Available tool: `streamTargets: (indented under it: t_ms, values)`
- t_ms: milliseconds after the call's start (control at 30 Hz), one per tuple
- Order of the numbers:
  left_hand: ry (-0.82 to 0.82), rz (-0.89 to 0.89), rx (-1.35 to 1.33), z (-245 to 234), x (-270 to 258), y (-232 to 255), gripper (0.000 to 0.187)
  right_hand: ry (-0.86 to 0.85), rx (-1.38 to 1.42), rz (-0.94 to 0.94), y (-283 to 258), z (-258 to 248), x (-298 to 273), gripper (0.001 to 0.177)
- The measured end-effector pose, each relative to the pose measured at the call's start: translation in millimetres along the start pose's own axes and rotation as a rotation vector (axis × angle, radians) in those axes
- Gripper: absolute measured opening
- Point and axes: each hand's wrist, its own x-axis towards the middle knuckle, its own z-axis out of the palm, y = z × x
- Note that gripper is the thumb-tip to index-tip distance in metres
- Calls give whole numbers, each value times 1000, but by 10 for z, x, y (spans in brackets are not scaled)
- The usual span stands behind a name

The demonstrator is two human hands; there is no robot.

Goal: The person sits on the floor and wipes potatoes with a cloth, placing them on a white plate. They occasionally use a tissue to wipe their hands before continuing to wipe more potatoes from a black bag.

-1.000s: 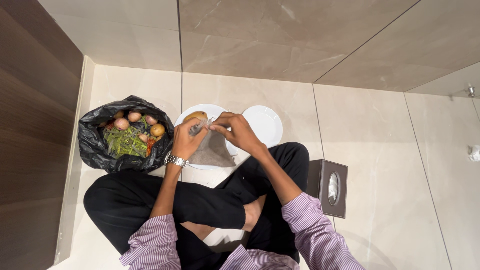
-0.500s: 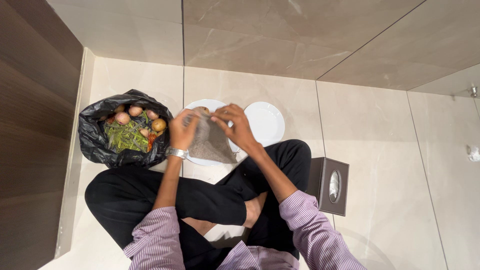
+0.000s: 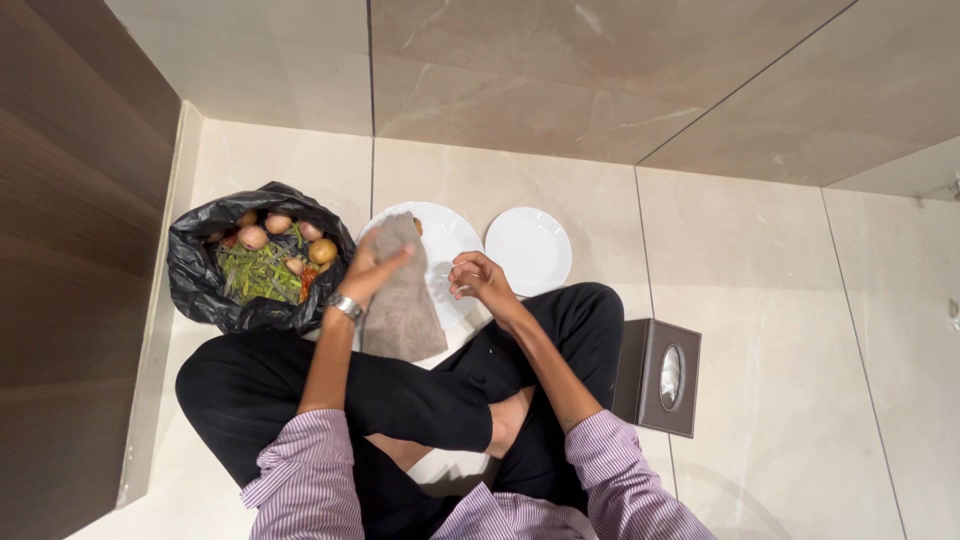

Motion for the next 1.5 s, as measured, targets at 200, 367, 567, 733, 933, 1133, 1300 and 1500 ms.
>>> streamTargets:
  t_ms: [200,367,567,733,933,1133,1300,1500]
  values:
    - [-505,218,-189,249,156,-333,85,131,-997,-541,-385,256,-173,83]
    - [-510,223,-154,230,216,-468,61,34,-1311,-531,-575,284,-70,51]
    - [-417,473,121,233,97,-429,62,148,-994,-150,-578,162,-133,39]
    - [-384,320,229,192,-100,-145,31,235,-725,-58,-850,113,-307,40]
    - [-336,476,287,317,-382,222,28,-43,-1118,-599,-1144,139,-447,29]
    - [-221,565,215,397,-390,194,20,-177,-983,-356,-1122,203,-316,25]
    - [-161,434,93,490,-250,-6,13,-134,-1065,-539,-1005,200,-250,15]
    - [-63,500,169,574,-175,-155,15,-88,-1133,-711,-779,138,-160,29]
